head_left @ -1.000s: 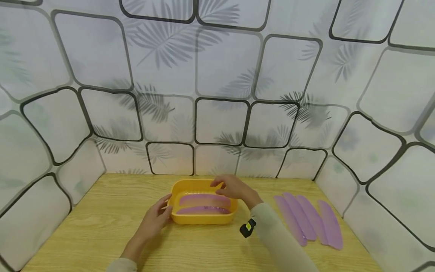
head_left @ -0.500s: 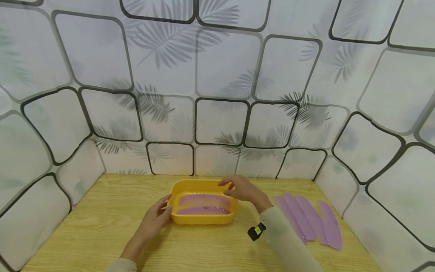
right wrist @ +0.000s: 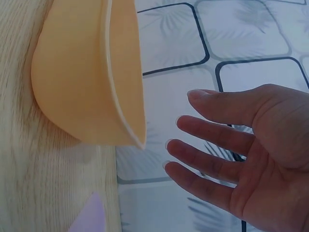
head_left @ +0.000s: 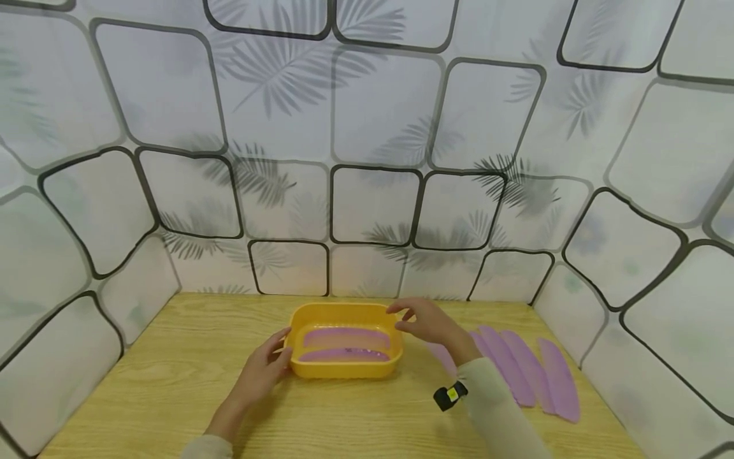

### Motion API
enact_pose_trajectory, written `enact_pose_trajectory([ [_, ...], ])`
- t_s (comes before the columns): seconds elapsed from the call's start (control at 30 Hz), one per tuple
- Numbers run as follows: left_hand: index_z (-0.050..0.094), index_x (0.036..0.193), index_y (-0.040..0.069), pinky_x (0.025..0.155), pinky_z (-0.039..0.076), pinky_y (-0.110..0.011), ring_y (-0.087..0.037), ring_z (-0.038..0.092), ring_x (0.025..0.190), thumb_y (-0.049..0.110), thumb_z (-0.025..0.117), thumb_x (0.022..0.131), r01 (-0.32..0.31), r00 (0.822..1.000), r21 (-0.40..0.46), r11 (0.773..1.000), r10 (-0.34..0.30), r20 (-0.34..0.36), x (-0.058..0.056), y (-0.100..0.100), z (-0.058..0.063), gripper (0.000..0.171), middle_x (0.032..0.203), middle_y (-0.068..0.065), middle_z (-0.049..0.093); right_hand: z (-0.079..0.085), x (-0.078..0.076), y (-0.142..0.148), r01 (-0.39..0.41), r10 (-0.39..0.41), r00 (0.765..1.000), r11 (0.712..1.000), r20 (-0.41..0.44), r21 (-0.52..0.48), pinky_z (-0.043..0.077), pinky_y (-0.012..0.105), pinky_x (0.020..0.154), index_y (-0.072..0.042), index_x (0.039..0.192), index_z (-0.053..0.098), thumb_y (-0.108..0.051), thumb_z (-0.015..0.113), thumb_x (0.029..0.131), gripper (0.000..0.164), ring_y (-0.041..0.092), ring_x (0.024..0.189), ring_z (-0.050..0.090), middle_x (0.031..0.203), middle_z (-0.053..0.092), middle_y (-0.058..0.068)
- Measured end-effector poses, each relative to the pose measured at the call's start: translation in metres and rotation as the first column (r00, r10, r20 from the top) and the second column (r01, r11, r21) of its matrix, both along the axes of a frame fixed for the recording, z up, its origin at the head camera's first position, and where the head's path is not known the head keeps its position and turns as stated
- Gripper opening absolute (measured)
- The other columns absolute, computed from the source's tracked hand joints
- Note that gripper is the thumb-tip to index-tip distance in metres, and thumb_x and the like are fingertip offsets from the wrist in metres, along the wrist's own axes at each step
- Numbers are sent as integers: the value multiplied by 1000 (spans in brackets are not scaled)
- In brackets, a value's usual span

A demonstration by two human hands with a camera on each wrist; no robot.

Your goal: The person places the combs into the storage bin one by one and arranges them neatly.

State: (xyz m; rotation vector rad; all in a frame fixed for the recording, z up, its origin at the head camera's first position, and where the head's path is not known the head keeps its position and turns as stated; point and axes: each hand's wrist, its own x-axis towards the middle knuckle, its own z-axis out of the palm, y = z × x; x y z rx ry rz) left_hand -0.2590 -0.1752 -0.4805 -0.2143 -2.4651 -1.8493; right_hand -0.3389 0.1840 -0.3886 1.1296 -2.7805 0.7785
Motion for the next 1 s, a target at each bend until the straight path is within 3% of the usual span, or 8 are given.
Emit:
enact_pose_trajectory([
  [0.43,36,159,3,92,63,-38,-46,60,130,14,51,109,-2,1000,-12,1000,2,-14,-1,0,0,53,148,-33,51,-9,1,20,-9,8,1000,998,-20,-57,63,47,86,6,121,70,-1,71,94,28,38,96,72,122,73,23],
  [0.67,38,158,2,91,63,-39,-45,60,129,13,51,109,-8,1000,-15,1000,8,-19,-1,1,-1,52,147,-33,52,-11,8,36,69,-68,997,997,19,-44,62,50,86,0,122,71,-5,71,95,27,32,95,73,124,72,20],
  [1.0,38,158,2,92,63,-38,-45,61,129,14,51,109,-10,1000,-24,1000,9,-25,-3,1,-2,52,147,-33,53,-20,14,54,109,-108,993,994,42,-29,62,51,87,-1,121,71,-3,70,95,25,38,101,71,122,73,22],
])
